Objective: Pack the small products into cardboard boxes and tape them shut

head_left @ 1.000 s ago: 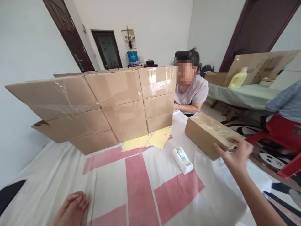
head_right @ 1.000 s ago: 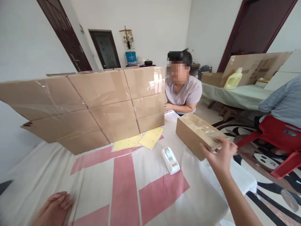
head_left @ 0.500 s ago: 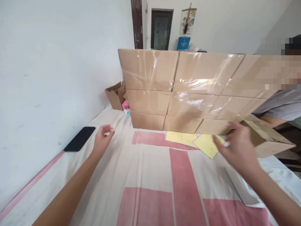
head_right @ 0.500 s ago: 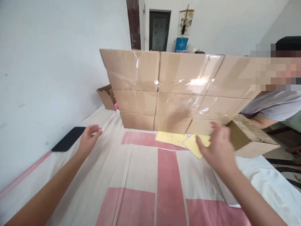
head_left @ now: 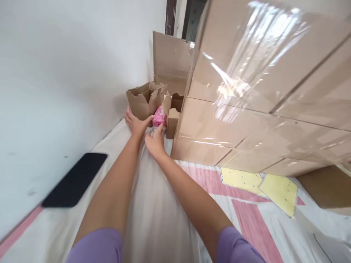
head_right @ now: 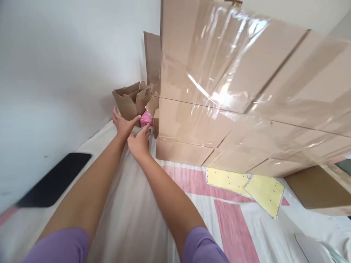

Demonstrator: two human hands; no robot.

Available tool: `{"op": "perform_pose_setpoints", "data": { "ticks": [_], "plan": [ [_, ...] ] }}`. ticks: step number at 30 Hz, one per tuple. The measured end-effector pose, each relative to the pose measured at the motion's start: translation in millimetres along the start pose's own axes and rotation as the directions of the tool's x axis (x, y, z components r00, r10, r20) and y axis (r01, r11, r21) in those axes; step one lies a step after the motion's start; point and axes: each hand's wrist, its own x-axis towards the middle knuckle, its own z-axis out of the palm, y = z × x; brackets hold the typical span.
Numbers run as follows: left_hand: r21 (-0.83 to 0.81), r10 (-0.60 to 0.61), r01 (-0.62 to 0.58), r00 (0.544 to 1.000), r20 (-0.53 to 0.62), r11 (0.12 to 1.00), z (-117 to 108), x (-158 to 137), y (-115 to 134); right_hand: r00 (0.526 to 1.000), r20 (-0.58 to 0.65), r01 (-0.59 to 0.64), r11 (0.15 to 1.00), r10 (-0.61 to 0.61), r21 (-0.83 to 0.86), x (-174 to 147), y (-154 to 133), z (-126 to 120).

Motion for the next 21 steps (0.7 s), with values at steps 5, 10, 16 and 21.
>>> {"op": "perform_pose_setpoints", "data": {
  "ticks": [5,10,16,21],
  "plan": [
    [-0.034,0.107,-0.107,0.994,-0.004,0.994,24.3,22.3,-25.6,0.986,-0.030,0.156,0.963,-0.167,-0.220,30.2,34.3,13.7],
    [-0.048,0.035,-0.030,0.994,0.100,0.998,26.1,29.6,-28.9,0.989,-0.050,0.122,0.960,-0.139,-0.251,37.4,33.4,10.0],
    [0.032,-0.083,0.082,0.996,0.042,0.996,19.3,20.1,-17.8,0.996,-0.084,0.000,0.916,-0.037,-0.402,54.9,28.3,7.7],
    [0.013,0.027,-0.026,0.998,-0.049,1.000,-22.8,4.1,5.3,0.991,0.052,0.130,0.880,-0.119,-0.456,31.9,6.3,-7.9]
  ]
}}
